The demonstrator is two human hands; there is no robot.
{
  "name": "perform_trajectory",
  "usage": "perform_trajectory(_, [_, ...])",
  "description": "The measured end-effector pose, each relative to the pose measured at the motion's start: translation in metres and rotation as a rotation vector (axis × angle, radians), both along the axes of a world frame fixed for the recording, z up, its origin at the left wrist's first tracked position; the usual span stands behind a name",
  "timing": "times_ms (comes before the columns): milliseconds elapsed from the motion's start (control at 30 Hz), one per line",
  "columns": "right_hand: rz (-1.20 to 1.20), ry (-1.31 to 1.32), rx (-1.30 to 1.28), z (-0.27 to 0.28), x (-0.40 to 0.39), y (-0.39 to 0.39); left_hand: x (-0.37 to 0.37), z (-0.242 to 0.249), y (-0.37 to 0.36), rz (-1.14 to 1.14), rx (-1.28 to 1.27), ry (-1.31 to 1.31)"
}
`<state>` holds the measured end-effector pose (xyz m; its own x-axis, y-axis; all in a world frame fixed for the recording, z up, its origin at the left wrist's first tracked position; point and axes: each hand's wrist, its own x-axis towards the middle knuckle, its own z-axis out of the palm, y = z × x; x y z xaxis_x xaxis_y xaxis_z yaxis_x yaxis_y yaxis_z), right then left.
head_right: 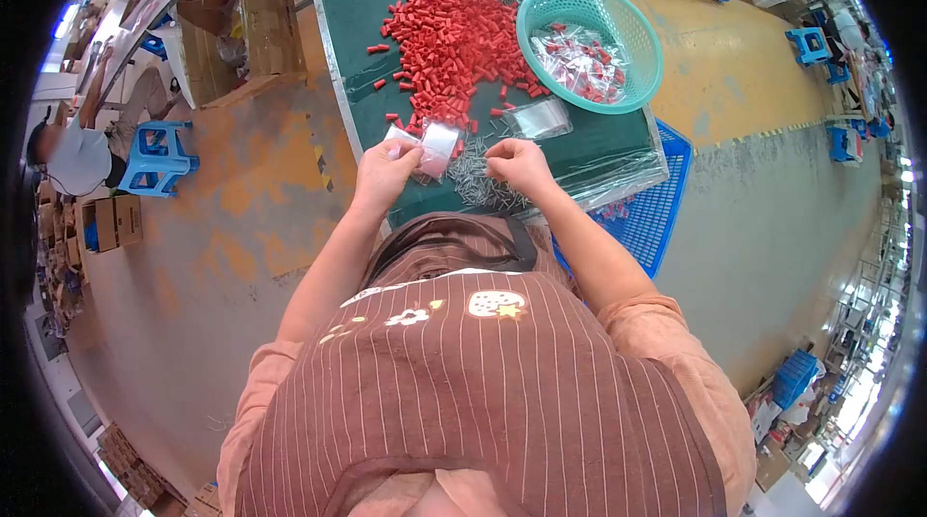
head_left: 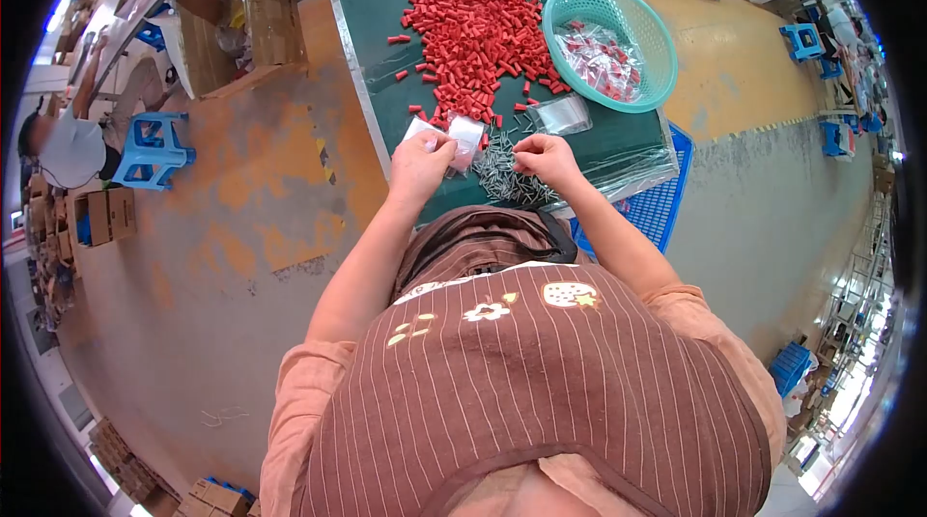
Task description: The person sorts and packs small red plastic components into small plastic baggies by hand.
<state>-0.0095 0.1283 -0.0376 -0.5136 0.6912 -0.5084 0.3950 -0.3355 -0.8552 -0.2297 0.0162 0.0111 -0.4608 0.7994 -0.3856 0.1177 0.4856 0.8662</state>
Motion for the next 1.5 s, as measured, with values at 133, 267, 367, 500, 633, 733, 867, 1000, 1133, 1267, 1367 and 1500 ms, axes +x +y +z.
perform_trajectory(133, [-0.081,0.119,-0.201,0.025,0.004,0.002,0.009,0.021,0.003,-0.046,-0.012,0.047])
perform_trajectory(267, [-0.128,0.177,-0.306,0.039,0.007,0.002,0.014,0.024,0.005,-0.077,0.010,0.081])
perform_trajectory(367, [-0.125,0.174,-0.341,0.042,0.010,0.003,0.015,0.020,0.006,-0.090,0.013,0.073])
perform_trajectory(500, [-0.123,0.139,-0.287,0.047,0.011,0.003,0.015,0.006,0.006,-0.106,0.005,0.096])
perform_trajectory(633, [-0.139,0.144,-0.242,0.039,0.014,0.004,0.016,0.007,0.006,-0.110,-0.011,0.131])
perform_trajectory(733, [-0.169,0.151,-0.239,0.043,0.014,0.003,0.018,0.018,0.007,-0.125,-0.042,0.146])
perform_trajectory(867, [-0.174,0.187,-0.235,0.042,0.016,0.003,0.020,0.019,0.007,-0.124,-0.026,0.153])
perform_trajectory(1000, [-0.161,0.185,-0.222,0.045,0.017,0.004,0.020,0.016,0.007,-0.124,-0.013,0.164])
perform_trajectory(1133, [-0.143,0.175,-0.180,0.049,0.015,0.003,0.019,0.015,0.007,-0.134,-0.020,0.145])
perform_trajectory(1267, [-0.135,0.153,-0.135,0.047,0.015,0.003,0.017,0.009,0.008,-0.142,-0.001,0.162])
perform_trajectory(1367, [-0.129,0.145,-0.141,0.054,0.016,0.004,0.020,0.014,0.011,-0.138,-0.039,0.112])
perform_trajectory(1500, [-0.130,0.182,-0.160,0.057,0.014,0.008,0.020,0.024,0.014,-0.156,-0.066,0.128])
